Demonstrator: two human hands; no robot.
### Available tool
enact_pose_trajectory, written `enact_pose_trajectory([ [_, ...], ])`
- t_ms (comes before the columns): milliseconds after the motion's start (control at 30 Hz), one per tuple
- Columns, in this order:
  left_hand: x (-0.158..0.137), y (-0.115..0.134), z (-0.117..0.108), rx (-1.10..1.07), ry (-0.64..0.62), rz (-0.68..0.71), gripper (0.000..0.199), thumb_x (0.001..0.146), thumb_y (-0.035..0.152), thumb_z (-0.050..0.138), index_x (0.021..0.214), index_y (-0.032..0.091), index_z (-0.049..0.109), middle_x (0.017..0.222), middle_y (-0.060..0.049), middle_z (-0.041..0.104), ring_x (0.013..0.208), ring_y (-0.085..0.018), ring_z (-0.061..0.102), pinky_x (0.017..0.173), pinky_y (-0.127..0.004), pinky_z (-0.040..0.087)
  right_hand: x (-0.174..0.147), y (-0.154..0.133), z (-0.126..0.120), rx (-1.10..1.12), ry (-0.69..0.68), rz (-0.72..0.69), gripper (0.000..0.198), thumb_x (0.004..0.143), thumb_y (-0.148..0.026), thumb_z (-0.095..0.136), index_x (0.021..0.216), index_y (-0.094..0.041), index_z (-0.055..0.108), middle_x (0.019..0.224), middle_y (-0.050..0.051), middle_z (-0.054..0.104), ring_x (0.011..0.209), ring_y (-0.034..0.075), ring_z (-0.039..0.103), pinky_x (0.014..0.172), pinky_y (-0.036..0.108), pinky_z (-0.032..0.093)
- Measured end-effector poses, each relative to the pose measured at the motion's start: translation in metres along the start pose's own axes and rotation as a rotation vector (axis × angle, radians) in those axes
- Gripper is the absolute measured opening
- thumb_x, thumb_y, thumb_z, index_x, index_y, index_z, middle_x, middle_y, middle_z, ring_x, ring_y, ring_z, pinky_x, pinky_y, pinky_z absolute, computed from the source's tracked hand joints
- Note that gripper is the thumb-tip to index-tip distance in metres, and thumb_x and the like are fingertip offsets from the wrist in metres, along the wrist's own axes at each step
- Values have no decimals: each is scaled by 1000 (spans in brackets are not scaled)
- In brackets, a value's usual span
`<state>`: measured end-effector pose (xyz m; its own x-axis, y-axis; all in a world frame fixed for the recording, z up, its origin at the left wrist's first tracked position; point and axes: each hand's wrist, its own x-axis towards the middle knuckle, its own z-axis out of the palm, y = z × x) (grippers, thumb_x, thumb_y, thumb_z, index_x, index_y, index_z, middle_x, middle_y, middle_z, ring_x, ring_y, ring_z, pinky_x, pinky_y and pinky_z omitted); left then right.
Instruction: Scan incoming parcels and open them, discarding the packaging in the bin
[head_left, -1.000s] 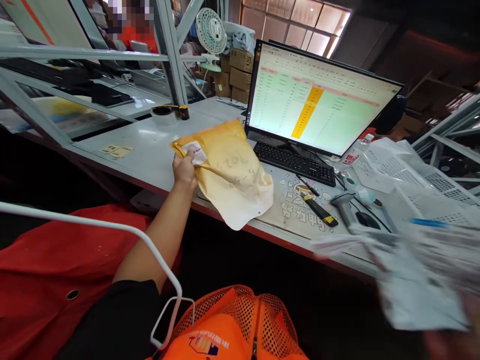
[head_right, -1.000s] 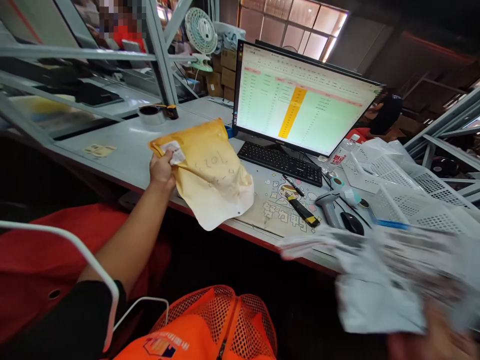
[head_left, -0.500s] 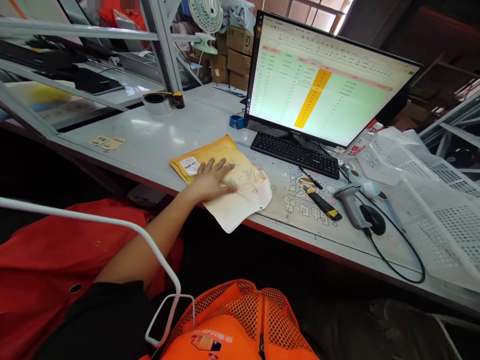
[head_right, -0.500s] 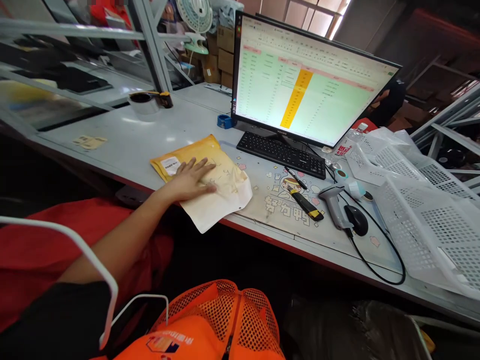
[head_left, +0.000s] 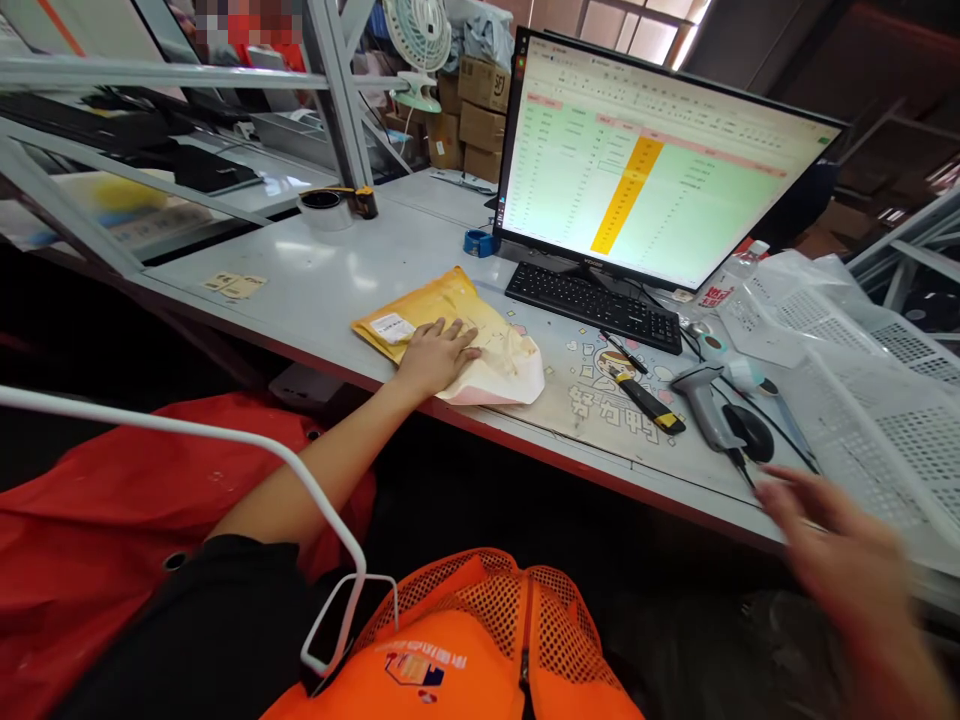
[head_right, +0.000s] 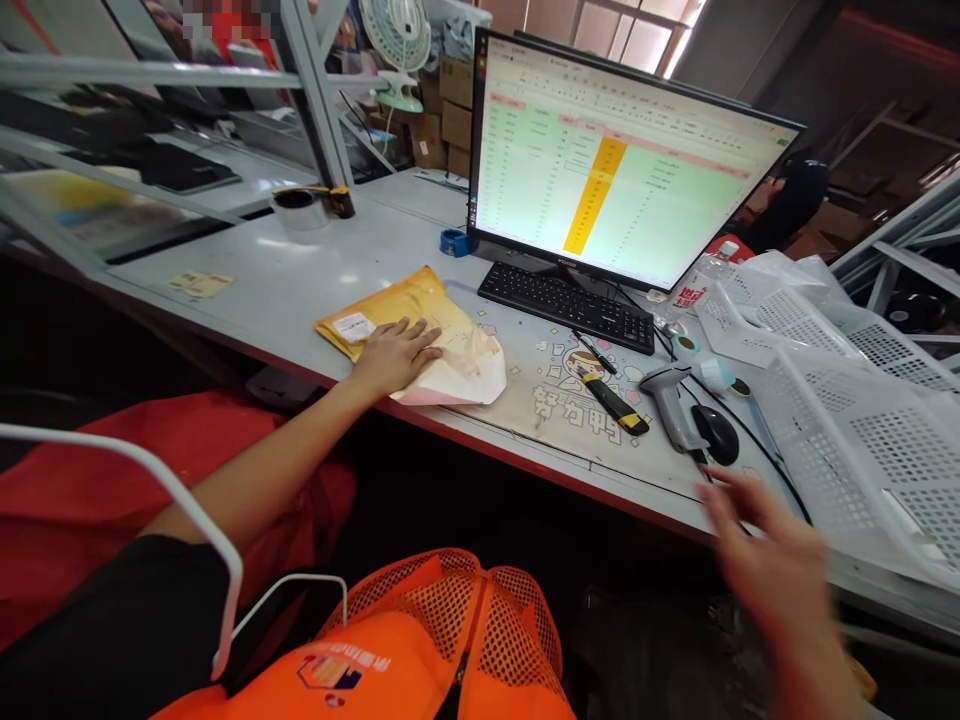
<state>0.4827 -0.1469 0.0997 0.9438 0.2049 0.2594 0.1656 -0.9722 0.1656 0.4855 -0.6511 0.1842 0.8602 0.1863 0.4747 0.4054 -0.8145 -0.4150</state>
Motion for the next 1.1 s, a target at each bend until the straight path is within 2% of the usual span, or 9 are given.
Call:
enact_pose_trajectory([
  [100, 0, 2, 0, -64, 16, 13, 51, 108, 47, 49, 151, 23, 63, 161, -15, 54, 152, -39, 46, 124, -57, 36, 8, -53, 95, 354, -306, -143, 37, 97, -56, 64, 111, -25, 78, 96, 10, 79, 82, 28, 75, 79, 43, 61],
  [200, -12, 1, -9, -180, 64, 70, 50, 105, 43, 53, 147, 18, 65, 162, -15, 53, 154, -38, 44, 127, -57, 32, 23, -105, 182, 370, -289, -417, 35, 97, -42, 67, 125, -22, 75, 137, 17, 70, 123, 34, 67, 102, 51, 55],
  [300, -43, 3, -27, -387, 167, 188, 52, 101, 46, 59, 144, 18, 65, 162, -13, 53, 155, -34, 42, 129, -52, 31, 35, -127, 224, 267, -250, -628, 19, 101, -29, 63, 110, -23, 79, 151, 15, 63, 144, 36, 53, 114, 58, 44],
  [400, -79, 15, -41, -566, 66, 299, 48, 102, 52, 58, 137, 22, 70, 149, -11, 66, 141, -30, 58, 123, -45, 42, 39, -127, 228, 271, -228, -744, 25, 106, -25, 55, 99, -24, 80, 139, 12, 70, 137, 32, 57, 112, 52, 44],
  [500, -95, 35, -38, -521, -120, 233, 38, 107, 45, 48, 118, 23, 77, 123, -9, 78, 117, -27, 70, 106, -40, 53, 31, -122, 222, 271, -264, -733, 24, 104, -27, 58, 99, -25, 82, 116, 13, 74, 115, 30, 65, 99, 45, 49],
  [733, -63, 80, -12, -146, -237, 23, 46, 96, 59, 66, 119, 19, 65, 122, -15, 73, 114, -35, 68, 89, -42, 54, 28, -121, 222, 329, -296, 2, 38, 97, -58, 63, 92, -20, 70, 69, 4, 67, 63, 22, 59, 63, 33, 44],
  [867, -51, 95, -11, -160, -292, -7, 55, 95, 65, 64, 123, 17, 61, 119, -18, 75, 108, -39, 72, 89, -46, 53, 51, -124, 226, 267, -367, 25, 45, 86, -58, 71, 61, -24, 57, 60, 5, 60, 58, 19, 49, 59, 33, 38],
  [967, -49, 99, -11, -178, -291, 23, 46, 99, 56, 60, 122, 16, 62, 118, -21, 74, 109, -41, 73, 89, -47, 53, 56, -131, 231, 573, -419, 51, 39, 81, -54, 72, 62, -24, 55, 58, 0, 54, 58, 17, 48, 58, 31, 41],
  [1100, -49, 96, -6, -340, -174, 22, 38, 103, 51, 54, 119, 18, 62, 107, -15, 75, 100, -35, 74, 83, -42, 53, 46, -146, 233, 1113, -540, 277, 35, 75, -54, 75, 77, -24, 56, 69, -2, 61, 62, 18, 58, 62, 33, 55],
])
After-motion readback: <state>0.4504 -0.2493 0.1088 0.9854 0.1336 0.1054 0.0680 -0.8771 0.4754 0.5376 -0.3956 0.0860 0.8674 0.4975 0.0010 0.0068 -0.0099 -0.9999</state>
